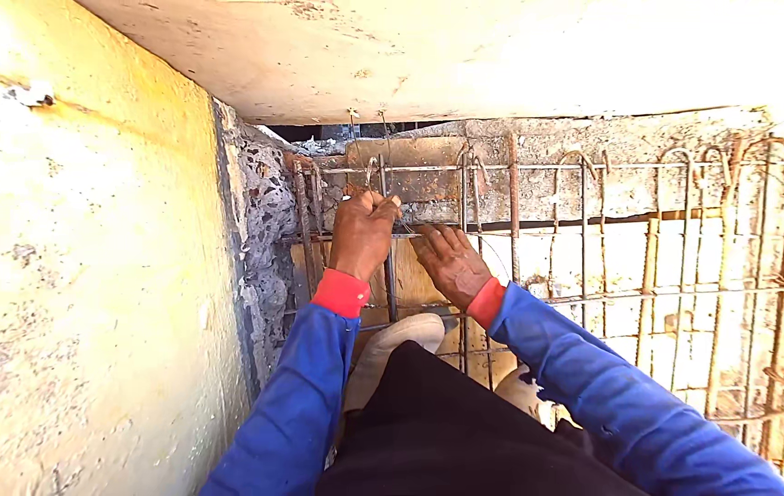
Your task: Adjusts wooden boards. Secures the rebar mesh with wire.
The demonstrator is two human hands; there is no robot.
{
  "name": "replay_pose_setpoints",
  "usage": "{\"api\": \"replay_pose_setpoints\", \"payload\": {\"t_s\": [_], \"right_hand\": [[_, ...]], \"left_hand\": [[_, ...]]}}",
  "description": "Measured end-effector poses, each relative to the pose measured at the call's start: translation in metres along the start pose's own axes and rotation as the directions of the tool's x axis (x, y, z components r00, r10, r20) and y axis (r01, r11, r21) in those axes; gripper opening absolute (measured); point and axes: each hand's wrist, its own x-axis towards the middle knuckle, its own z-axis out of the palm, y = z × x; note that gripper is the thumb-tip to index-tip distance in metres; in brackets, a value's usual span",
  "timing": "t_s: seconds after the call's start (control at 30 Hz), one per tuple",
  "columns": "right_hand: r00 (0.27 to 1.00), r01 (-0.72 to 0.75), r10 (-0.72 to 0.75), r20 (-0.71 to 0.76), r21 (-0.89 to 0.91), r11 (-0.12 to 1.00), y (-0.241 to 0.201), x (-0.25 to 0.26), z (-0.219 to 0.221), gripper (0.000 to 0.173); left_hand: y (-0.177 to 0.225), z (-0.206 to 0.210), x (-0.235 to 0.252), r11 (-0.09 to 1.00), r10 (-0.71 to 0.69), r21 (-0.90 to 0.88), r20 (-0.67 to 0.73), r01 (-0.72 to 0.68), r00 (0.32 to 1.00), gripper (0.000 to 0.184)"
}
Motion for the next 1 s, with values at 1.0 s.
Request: {"api": "replay_pose_setpoints", "payload": {"t_s": [1.0], "right_hand": [[0.706,-0.582,0.473,0.527,0.053,0.811,-0.058,0.044,-0.034,0.037]], "left_hand": [[-0.016,0.008,-0.001,0.995,-0.029,0.091,-0.027,0.031,0.999,0.034]]}}
